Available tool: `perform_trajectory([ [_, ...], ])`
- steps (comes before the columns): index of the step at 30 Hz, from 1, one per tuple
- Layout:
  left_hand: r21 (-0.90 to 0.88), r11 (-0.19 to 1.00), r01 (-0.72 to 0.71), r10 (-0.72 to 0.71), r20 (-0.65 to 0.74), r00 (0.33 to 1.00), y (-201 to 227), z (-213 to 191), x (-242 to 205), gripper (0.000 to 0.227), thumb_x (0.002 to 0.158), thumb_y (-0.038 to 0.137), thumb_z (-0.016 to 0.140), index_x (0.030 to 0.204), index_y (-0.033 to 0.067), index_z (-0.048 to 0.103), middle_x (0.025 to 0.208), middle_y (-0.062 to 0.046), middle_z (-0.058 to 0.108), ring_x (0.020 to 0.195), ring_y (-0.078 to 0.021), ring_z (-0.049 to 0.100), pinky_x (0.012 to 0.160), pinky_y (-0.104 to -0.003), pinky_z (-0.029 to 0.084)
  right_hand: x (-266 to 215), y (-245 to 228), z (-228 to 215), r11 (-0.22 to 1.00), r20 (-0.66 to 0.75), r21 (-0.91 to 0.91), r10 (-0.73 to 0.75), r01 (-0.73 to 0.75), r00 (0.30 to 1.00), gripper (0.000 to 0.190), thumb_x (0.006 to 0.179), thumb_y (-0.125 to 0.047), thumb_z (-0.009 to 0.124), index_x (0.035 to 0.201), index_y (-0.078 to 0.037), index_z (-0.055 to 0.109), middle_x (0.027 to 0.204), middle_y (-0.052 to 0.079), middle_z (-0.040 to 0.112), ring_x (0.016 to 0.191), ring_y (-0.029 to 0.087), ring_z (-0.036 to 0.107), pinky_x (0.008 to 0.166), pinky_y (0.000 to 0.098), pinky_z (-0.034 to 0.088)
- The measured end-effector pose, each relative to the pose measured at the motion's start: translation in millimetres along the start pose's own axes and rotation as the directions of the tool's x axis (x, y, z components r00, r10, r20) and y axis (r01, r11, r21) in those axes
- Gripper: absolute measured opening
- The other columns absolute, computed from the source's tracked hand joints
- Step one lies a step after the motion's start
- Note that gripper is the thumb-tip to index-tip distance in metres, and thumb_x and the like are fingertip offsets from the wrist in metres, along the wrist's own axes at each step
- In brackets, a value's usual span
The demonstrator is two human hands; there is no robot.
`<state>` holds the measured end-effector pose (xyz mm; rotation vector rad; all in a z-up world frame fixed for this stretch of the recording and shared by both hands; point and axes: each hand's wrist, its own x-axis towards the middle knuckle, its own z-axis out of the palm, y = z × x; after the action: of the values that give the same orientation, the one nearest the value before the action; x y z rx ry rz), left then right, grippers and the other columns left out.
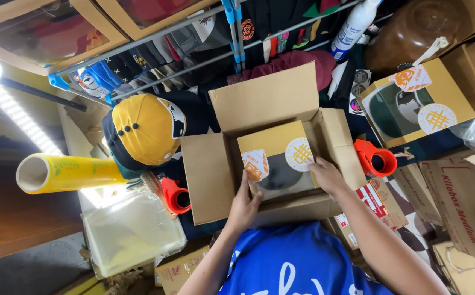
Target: The person assembles cardboard boxes, places smaller items inside, and seals them using a handheld tape dispenser. They repeatedly fold the box flaps, apply tape to the seams, and move the finished packages to a nearby pile.
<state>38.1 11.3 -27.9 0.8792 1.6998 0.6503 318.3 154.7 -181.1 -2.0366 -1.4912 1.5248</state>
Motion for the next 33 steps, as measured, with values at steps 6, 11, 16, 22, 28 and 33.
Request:
perform_trajectory([
  [6, 0.282, 0.939, -0.199, 0.226, -0.066, 0.972, -11, 15, -3, 0.087, 0.095, 0.014, 0.062, 0.164, 0.0055, 0.01, 0.165, -0.028, 0.022, 0.142, -0.0472, 0.041, 0.11, -0.053, 0.048, -65, -69, -17, 0.97, 0.066, -0.24, -0.014, 0.03, 0.998, 0.073, 0.087, -0.056, 0.061, 0.153, -0.026, 0.05, 0.147, 0.016, 0.058, 0.139, 0.034, 0.05, 0.119, 0.0479, 0.037],
  [11, 0.446, 0.776, -0.446, 0.533, -0.086, 0.842, -21, 5, -32, 0.071, 0.09, 0.012, 0.069, 0.154, 0.0079, 0.039, 0.164, -0.027, 0.026, 0.143, -0.0458, 0.043, 0.109, -0.053, 0.048, -155, -90, -51, 0.965, -0.289, -0.066, -0.262, 0.254, 0.921, 0.037, 0.094, -0.021, 0.068, 0.129, -0.008, 0.068, 0.117, 0.014, 0.074, 0.103, 0.024, 0.071, 0.089, 0.0363, 0.056],
  [16, 0.766, 0.546, -0.34, 0.805, -0.367, 0.466, -30, -11, -63, 0.03, 0.092, 0.03, 0.069, 0.12, 0.0197, 0.072, 0.155, -0.013, 0.046, 0.15, -0.0373, 0.035, 0.126, -0.061, 0.014, -178, -73, -71, 0.983, -0.385, 0.179, 0.107, -0.04, 0.917, 0.024, 0.096, -0.016, 0.069, 0.116, -0.005, 0.065, 0.108, 0.009, 0.065, 0.091, 0.018, 0.058, 0.082, 0.0316, 0.051],
  [22, -0.087, 0.978, -0.191, 0.037, -0.825, 0.564, -24, -38, -74, 0.081, 0.089, 0.013, 0.07, 0.157, 0.005, 0.027, 0.15, -0.02, 0.049, 0.131, -0.0263, 0.053, 0.11, -0.038, 0.042, -128, 0, -68, 0.335, 0.116, 0.911, 0.355, -0.242, 0.928, 0.046, 0.09, -0.017, 0.06, 0.136, -0.018, 0.051, 0.135, 0.006, 0.057, 0.12, 0.022, 0.055, 0.102, 0.0412, 0.043],
  [28, 0.373, 0.806, -0.459, 0.59, -0.462, 0.662, 7, -15, -83, 0.025, 0.087, 0.014, 0.075, 0.107, 0.0014, 0.07, 0.126, -0.021, 0.069, 0.094, -0.0235, 0.073, 0.082, -0.033, 0.062, -150, -21, -64, 0.328, -0.083, 0.945, 0.271, -0.011, 0.959, 0.022, 0.097, -0.01, 0.065, 0.108, -0.028, 0.058, 0.105, -0.008, 0.071, 0.094, 0.015, 0.068, 0.086, 0.037, 0.053],
  [33, 0.747, 0.504, -0.434, 0.573, 0.087, 0.815, -38, 19, -63, 0.056, 0.089, 0.017, 0.06, 0.145, 0.0127, 0.055, 0.152, -0.006, 0.052, 0.145, -0.0337, 0.039, 0.118, -0.054, 0.028, -159, -11, -65, 0.899, -0.321, -0.065, -0.431, 0.434, 0.843, 0.049, 0.097, -0.041, 0.061, 0.129, -0.003, 0.063, 0.114, 0.013, 0.067, 0.098, 0.027, 0.066, 0.078, 0.0392, 0.055],
])
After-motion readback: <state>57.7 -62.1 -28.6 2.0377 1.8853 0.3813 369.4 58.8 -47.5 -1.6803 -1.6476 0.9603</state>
